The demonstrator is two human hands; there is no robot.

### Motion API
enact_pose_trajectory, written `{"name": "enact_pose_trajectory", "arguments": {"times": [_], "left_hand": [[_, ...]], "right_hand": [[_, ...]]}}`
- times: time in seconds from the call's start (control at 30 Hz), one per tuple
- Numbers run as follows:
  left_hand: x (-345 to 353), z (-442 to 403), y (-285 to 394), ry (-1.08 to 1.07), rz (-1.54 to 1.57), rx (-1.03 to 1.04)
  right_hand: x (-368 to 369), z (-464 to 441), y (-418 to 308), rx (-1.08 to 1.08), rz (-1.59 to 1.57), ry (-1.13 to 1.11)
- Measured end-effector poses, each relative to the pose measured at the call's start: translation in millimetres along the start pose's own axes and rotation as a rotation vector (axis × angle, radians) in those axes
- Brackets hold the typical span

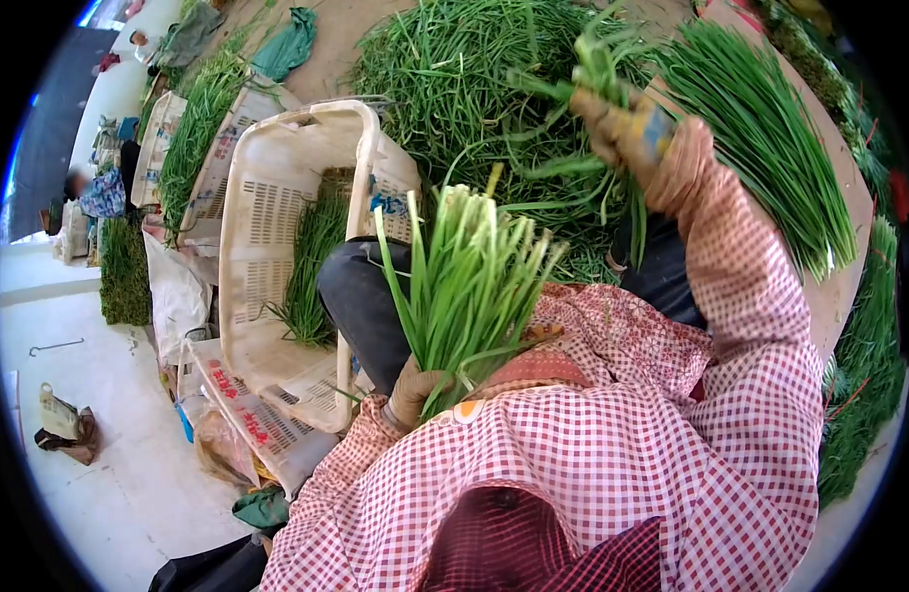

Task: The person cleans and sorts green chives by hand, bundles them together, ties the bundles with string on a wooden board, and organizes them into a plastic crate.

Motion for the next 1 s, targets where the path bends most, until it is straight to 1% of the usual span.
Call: {"name": "enact_pose_trajectory", "arguments": {"times": [0.03, 0.1, 0.13, 0.17, 0.2, 0.23, 0.27, 0.3, 0.37, 0.4, 0.43, 0.47, 0.5, 0.53, 0.57, 0.6, 0.63, 0.67, 0.7, 0.73, 0.77, 0.83, 0.87, 0.9, 0.97, 1.0], "left_hand": [[-3.0, -1.9, -1.5, -0.001, -0.001, 0.004], [-14.8, -3.9, -7.3, -0.025, 0.059, 0.042], [-10.4, -2.6, -3.8, -0.054, 0.013, 0.055], [0.6, -0.2, 1.4, -0.05, 0.007, 0.06], [14.0, 3.0, 8.7, 0.006, 0.048, 0.093], [19.2, 5.2, 13.1, 0.06, 0.091, 0.122], [-6.7, -1.7, -4.3, -0.007, 0.096, 0.078], [4.1, -1.1, 1.1, -0.013, 0.095, 0.077], [32.2, 3.4, 19.3, -0.009, -0.018, 0.125], [29.5, 4.9, 15.8, -0.015, 0.02, 0.096], [26.5, 6.7, 13.2, -0.009, 0.022, 0.098], [22.1, 7.5, 10.0, 0.014, 0.076, 0.09], [19.0, 7.7, 8.4, 0.035, 0.13, 0.082], [19.4, 8.5, 8.0, 0.041, 0.133, 0.082], [21.6, 8.7, 9.0, 0.038, 0.102, 0.097], [24.0, 7.0, 11.7, 0.029, 0.069, 0.115], [26.7, 5.4, 14.2, 0.022, 0.071, 0.117], [29.1, 6.1, 15.6, 0.031, 0.078, 0.114], [29.3, 6.8, 15.0, 0.044, 0.087, 0.111], [25.3, 7.1, 12.0, 0.045, 0.041, 0.1], [24.4, 8.3, 8.4, 0.053, 0.047, 0.097], [15.7, 10.1, 7.9, 0.169, 0.094, 0.153], [14.1, 12.0, 8.8, 0.187, -0.017, 0.102], [12.9, 11.6, 7.0, 0.186, -0.012, 0.103], [8.8, 9.9, 5.1, 0.195, 0.014, 0.175], [8.7, 7.8, 3.6, 0.175, 0.037, 0.171]], "right_hand": [[-17.1, 1.2, 11.1, 0.015, -0.128, -0.008], [-67.7, -0.4, 12.4, -0.008, -0.391, 0.054], [-84.2, -2.7, 9.2, -0.044, -0.478, 0.0], [-77.8, -7.9, 3.8, -0.101, -0.544, -0.168], [-71.1, -10.6, -1.5, -0.147, -0.609, -0.346], [-43.6, -10.7, -13.4, -0.18, -0.668, -0.524], [-64.9, -17.0, -5.7, -0.214, -0.235, 0.059], [-74.1, -16.4, -13.1, -0.236, -0.136, 0.269], [-90.6, -5.5, -25.5, -0.195, 0.077, 0.705], [-110.8, 0.3, -30.0, -0.17, 0.107, 0.86], [-121.9, -24.1, -36.6, -0.328, -0.143, 0.407], [-119.0, -36.0, -39.2, -0.302, -0.517, -0.191], [-125.2, -32.2, -36.0, -0.128, -0.665, -0.619], [-90.6, -37.7, -18.3, 0.017, -0.551, -0.664], [-39.1, -30.1, -13.7, -0.026, -0.077, -0.353], [12.7, -15.0, -9.1, 0.084, 0.633, -0.063], [66.7, 8.6, -6.2, 0.325, 1.015, 0.122], [93.8, 11.1, 12.4, 0.418, 1.102, -0.035], [106.8, 10.9, 31.5, 0.416, 1.038, -0.232], [114.5, 10.3, 47.2, 0.437, 0.973, -0.342], [116.5, 10.1, 61.1, 0.461, 0.903, -0.389], [111.7, 9.7, 80.7, 0.489, 0.794, -0.4], [104.6, 7.7, 90.6, 0.5, 0.746, -0.372], [98.9, 7.1, 99.2, 0.501, 0.705, -0.353], [83.2, 6.2, 122.1, 0.528, 0.631, -0.288], [73.9, 5.9, 134.3, 0.539, 0.578, -0.256]]}}
Point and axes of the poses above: each hand's wrist, its own z-axis away from the middle knuckle, its own x-axis out of the palm, y = z × x, the point moved 8 cm from there along -z, towards the middle knuckle
